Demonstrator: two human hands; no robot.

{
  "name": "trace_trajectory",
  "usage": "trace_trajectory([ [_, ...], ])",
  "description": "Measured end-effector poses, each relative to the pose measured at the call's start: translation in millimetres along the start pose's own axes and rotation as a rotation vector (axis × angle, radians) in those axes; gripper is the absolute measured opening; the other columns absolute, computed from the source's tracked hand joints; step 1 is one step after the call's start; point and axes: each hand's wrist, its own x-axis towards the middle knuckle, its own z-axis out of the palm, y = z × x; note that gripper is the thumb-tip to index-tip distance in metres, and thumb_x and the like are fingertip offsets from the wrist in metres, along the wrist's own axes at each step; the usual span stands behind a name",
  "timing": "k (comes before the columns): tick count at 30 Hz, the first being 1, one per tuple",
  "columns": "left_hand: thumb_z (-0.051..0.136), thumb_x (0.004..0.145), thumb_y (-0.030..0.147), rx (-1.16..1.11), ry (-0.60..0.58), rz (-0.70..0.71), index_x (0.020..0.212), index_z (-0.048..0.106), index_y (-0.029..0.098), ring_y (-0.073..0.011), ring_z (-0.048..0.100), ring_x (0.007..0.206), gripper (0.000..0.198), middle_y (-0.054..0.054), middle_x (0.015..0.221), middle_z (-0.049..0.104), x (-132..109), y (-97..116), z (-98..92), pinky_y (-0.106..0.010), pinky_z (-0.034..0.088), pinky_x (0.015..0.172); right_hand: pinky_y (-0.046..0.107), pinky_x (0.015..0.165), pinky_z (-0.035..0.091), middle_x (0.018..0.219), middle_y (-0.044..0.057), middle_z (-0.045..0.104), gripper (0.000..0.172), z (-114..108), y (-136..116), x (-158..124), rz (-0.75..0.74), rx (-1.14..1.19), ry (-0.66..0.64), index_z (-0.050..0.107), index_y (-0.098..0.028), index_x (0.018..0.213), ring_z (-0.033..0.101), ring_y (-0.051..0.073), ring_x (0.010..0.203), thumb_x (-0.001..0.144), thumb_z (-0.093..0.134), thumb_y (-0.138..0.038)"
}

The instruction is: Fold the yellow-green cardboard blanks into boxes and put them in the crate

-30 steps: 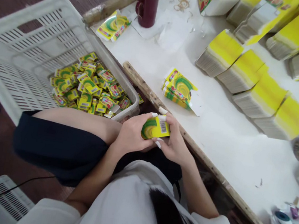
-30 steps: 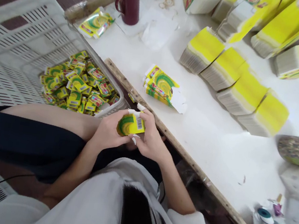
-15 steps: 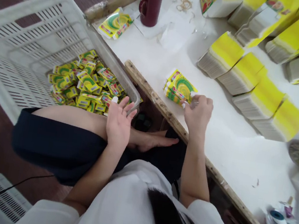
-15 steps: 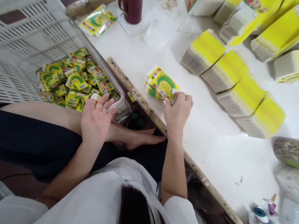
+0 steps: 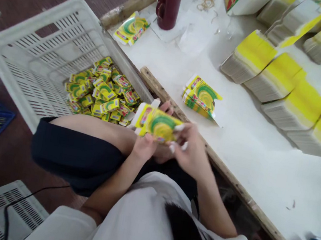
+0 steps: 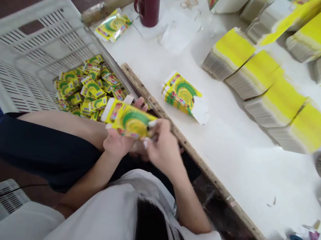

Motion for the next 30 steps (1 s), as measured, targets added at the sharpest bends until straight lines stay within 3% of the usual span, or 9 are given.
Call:
trace_trajectory([
  [4,0.039,0.08,0.085,-0.332,0.21,-0.033,0.087,0.054,0.026,-0.0202,0.059,0.067,0.061,-0.003,0.073,0.053,0,14,3.3,-0.037,0.054,0.066,0.025,0.062,0.05,0.083,-0.004,0.058,0.04,41,-1,-20,0.032,0.256,-0.071,0.038,-0.026,0.11,0.061,0.014,0.071,0.085,0.069,-0.025],
  [7,0.037,0.078,0.09,-0.469,0.406,-0.101,0.076,0.045,0.025,-0.0137,0.042,0.05,0.066,0.003,0.06,0.038,4,20,2.0,-0.031,0.049,0.058,0.028,0.07,0.052,0.096,0.001,0.062,0.053,52,0,-22,-0.014,0.159,-0.063,0.042,-0.025,0.119,0.063,0.016,0.081,0.079,0.077,-0.028],
  [9,0.024,0.073,0.098,-0.412,0.424,-0.126,0.076,0.047,0.025,-0.016,0.048,0.053,0.077,0.001,0.061,0.044,6,19,1.0,-0.032,0.051,0.058,0.029,0.071,0.052,0.097,0.002,0.064,0.046,48,-1,-18,-0.043,0.096,-0.066,0.049,-0.023,0.118,0.062,0.017,0.079,0.08,0.074,-0.026],
  [12,0.031,0.067,0.101,-0.289,0.307,-0.106,0.08,0.057,0.026,-0.0221,0.065,0.073,0.081,-0.003,0.07,0.059,3,11,0.0,-0.037,0.056,0.068,0.029,0.067,0.052,0.091,0.001,0.066,0.026,29,2,-10,-0.054,0.099,0.037,0.059,-0.023,0.11,0.062,0.017,0.075,0.086,0.067,-0.027],
  [16,0.076,0.074,0.067,-0.238,0.321,-0.068,0.083,0.065,0.024,-0.0214,0.072,0.081,0.046,0.0,0.074,0.068,-4,-2,-1.0,-0.036,0.06,0.078,0.029,0.064,0.051,0.085,0.0,0.068,0.013,-2,8,-4,-0.1,0.031,0.203,0.064,-0.025,0.102,0.063,0.017,0.07,0.09,0.063,-0.021],
  [19,0.071,0.084,0.06,-0.255,0.25,-0.028,0.096,0.07,0.023,-0.0241,0.075,0.093,0.038,-0.004,0.091,0.076,-4,-4,-6.0,-0.039,0.06,0.089,0.031,0.068,0.053,0.084,0.0,0.07,0.017,-24,10,-1,-0.254,-0.084,0.24,0.066,-0.026,0.097,0.065,0.018,0.075,0.09,0.058,-0.012],
  [23,0.052,0.088,0.075,-0.13,0.224,0.254,0.132,0.06,0.027,-0.0315,0.061,0.13,0.066,-0.012,0.137,0.065,0,0,-22.0,-0.048,0.045,0.113,0.036,0.08,0.053,0.085,0.001,0.072,0.024,-51,2,2,-0.462,-0.398,0.22,0.069,-0.027,0.092,0.064,0.02,0.085,0.091,0.057,-0.006],
  [27,0.082,0.061,0.072,0.299,-0.146,0.29,0.146,0.045,0.025,-0.0395,0.048,0.141,0.105,-0.016,0.149,0.053,-1,7,-26.1,-0.054,0.037,0.117,0.047,0.109,0.043,0.086,-0.003,0.073,0.025,-52,-8,-3,-0.577,-0.568,0.06,0.068,-0.03,0.091,0.062,0.02,0.094,0.092,0.061,-0.007],
  [30,0.085,0.07,0.051,0.509,-0.383,0.091,0.14,0.048,0.021,-0.0328,0.064,0.12,0.085,-0.013,0.132,0.065,-4,12,-15.0,-0.046,0.051,0.102,0.053,0.12,0.032,0.093,-0.002,0.07,0.024,-34,-6,-11,-0.575,-0.494,0.122,0.066,-0.033,0.101,0.062,0.021,0.102,0.093,0.06,-0.011],
])
